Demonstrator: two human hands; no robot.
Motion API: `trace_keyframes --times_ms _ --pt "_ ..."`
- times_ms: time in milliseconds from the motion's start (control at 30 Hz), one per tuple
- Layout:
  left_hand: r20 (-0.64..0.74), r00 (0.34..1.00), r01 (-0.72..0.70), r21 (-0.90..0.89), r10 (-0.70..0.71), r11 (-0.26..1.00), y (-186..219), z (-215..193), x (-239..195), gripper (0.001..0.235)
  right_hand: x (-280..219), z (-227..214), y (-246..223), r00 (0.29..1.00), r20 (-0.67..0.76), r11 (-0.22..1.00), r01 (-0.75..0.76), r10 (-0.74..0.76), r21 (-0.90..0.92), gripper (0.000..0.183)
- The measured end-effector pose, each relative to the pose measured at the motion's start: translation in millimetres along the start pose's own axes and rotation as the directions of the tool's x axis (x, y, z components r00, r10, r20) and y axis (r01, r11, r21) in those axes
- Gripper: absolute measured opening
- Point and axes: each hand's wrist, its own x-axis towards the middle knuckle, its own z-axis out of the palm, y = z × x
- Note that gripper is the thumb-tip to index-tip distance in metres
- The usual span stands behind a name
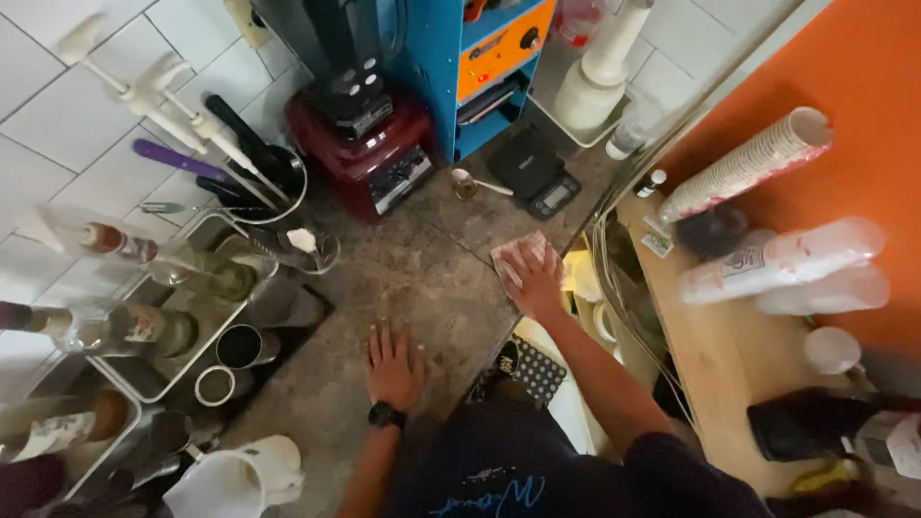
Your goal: Wiping down the coffee shop counter and drying various coffee utensils.
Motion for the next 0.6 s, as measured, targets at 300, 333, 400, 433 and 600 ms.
trace_keyframes --times_ms 300,333,400,433,600 --pt "0.018 0.999 0.028 0.142 -0.031 0.989 -4.4 12.5 8.3 0.063 -71.5 1.9 -56.6 0.92 -0.034 0.89 0.387 -0.391 0.241 0.078" --pt "-0.027 1.0 0.005 0.119 -0.002 0.993 -3.8 11.7 11.4 0.063 -66.6 18.8 -41.6 0.923 -0.093 0.912 0.383 -0.373 0.145 0.075" --pt "-0.036 0.999 -0.026 0.101 0.03 0.995 -0.8 14.7 16.4 0.062 -47.8 24.4 -14.3 0.932 -0.126 0.935 0.35 -0.34 0.065 0.073" --pt "-0.064 0.998 -0.003 0.121 0.01 0.993 -3.1 19.1 11.2 0.06 -42.5 17.2 -7.8 0.956 -0.236 0.953 0.224 -0.174 0.202 0.062" --pt "-0.1 0.995 0.001 0.101 0.009 0.995 13.9 -3.7 -1.1 0.062 -17.6 43.2 1.0 0.802 -0.226 0.71 -0.312 0.553 0.631 0.063"
